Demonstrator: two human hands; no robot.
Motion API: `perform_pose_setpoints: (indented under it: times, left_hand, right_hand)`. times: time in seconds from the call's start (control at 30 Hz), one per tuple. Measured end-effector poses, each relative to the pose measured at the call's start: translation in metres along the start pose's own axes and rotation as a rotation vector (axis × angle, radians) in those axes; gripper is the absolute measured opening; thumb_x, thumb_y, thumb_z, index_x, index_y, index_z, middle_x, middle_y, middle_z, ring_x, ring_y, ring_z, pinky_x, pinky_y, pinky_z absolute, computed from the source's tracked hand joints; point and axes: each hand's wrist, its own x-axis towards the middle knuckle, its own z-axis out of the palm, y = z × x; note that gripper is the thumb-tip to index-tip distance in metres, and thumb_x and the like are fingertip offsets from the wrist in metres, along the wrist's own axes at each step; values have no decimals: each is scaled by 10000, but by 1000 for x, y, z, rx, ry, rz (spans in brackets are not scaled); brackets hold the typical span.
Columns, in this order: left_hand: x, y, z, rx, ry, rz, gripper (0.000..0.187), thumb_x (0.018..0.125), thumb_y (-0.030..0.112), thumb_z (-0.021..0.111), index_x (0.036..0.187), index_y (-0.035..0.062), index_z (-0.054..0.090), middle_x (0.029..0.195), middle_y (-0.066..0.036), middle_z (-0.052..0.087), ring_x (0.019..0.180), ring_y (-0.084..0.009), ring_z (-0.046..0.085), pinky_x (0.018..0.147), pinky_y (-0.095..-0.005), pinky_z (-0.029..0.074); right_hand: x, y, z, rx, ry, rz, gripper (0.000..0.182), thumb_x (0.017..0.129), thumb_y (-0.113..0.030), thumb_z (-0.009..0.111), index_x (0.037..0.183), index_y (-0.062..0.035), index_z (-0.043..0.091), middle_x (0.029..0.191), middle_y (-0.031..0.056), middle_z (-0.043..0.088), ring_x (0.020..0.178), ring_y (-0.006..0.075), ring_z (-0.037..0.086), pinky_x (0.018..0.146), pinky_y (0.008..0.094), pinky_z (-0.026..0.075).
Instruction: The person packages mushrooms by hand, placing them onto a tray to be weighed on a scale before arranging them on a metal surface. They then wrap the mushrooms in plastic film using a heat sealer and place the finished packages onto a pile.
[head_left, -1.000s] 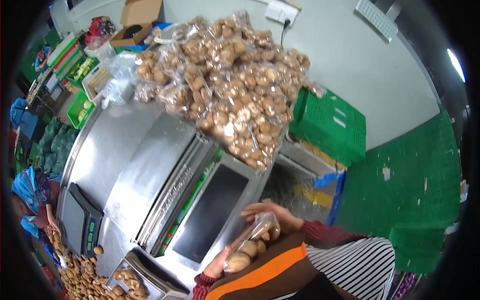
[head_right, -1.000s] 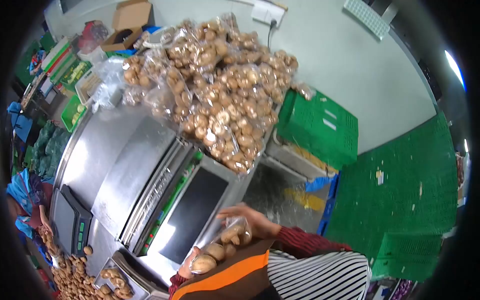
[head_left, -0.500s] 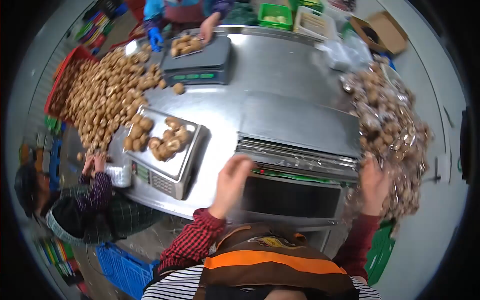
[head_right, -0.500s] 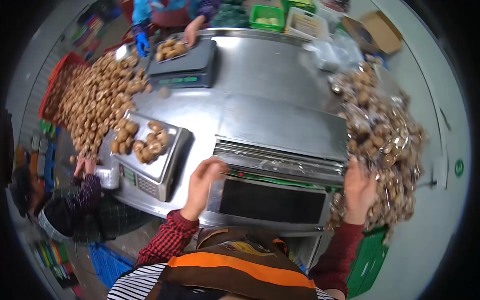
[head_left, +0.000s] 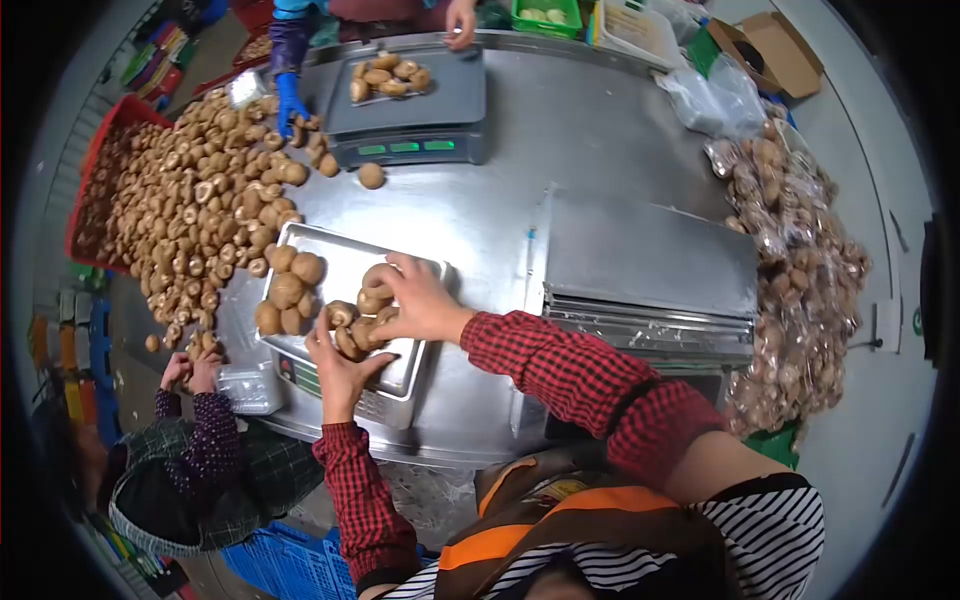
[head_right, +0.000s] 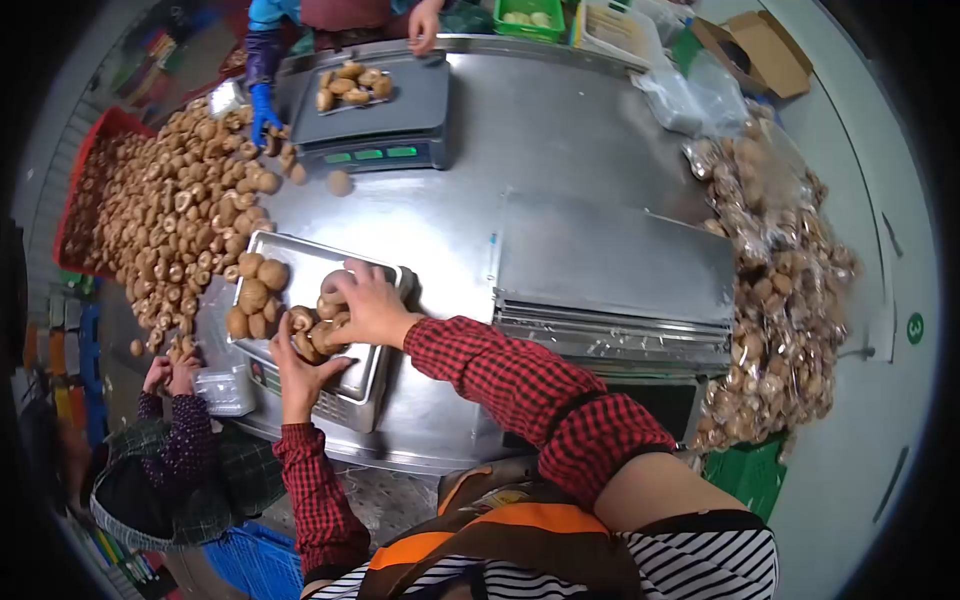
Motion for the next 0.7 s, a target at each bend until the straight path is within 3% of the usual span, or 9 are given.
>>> perform_pose_setpoints:
  times: [0.2,0.23,0.3,0.37,0.43,0.5,0.53,0.63,0.7]
  left_hand:
    - [2,17,5,-13,47,105,1067,514,179,948,1404,29,380,1325,-185,442,1199,-339,435,1062,-436,332]
    - [1,25,6,43,99,215,1069,518,159,941,1410,24,369,1334,-181,424,1148,-312,453,1024,-423,369]
    - [-12,92,10,-87,57,19,1054,543,157,930,1422,25,363,1279,-150,459,1076,-275,524,943,-382,467]
    - [-15,127,39,-176,-5,151,1042,563,131,918,1427,29,345,1280,-143,437,1041,-251,534,906,-361,486]
    - [-20,177,87,-375,-122,225,1016,574,116,924,1409,22,354,1312,-150,395,1043,-247,534,909,-364,486]
    - [-23,229,132,-276,-221,372,1021,586,250,942,1391,15,360,1295,-168,406,1160,-285,474,937,-381,460]
    - [-29,252,159,-272,-212,428,1008,584,247,942,1375,5,366,1267,-189,405,1169,-321,459,990,-407,423]
    - [-39,301,211,-282,-380,424,993,582,311,936,1346,-3,386,1218,-212,398,1115,-367,472,983,-415,420]
    - [-42,318,225,-168,-446,366,1000,597,346,923,1362,-4,383,1206,-219,426,1110,-376,477,973,-422,424]
  right_hand:
    - [-21,-6,-7,157,321,-45,572,604,-374,823,1063,-120,596,1299,173,449,1154,429,429,986,539,352]
    - [-27,-15,-29,153,345,-71,535,601,-358,820,1024,-112,603,1283,163,458,1127,422,440,967,530,368]
    - [-52,-28,-83,148,394,-45,485,603,-333,815,981,-109,611,1254,151,473,1087,400,452,935,491,403]
    - [-81,-15,-134,78,531,-42,435,611,-315,815,951,-119,627,1241,137,496,1081,391,459,933,445,420]
    - [-117,12,-186,-36,626,56,356,632,-305,826,891,-127,658,1184,132,568,1072,337,538,923,433,437]
    - [-160,32,-240,-78,671,226,365,665,-312,829,908,-94,667,1194,146,580,1088,324,545,941,423,435]
    - [-181,55,-258,-211,720,289,377,671,-310,831,917,-76,666,1194,146,581,1091,321,544,946,418,435]
    - [-225,107,-291,-228,773,361,390,704,-319,816,950,-62,657,1186,145,583,1094,321,542,961,408,428]
    - [-241,126,-301,-104,684,633,397,747,-362,765,1032,-111,649,1156,115,587,1073,342,545,952,428,435]
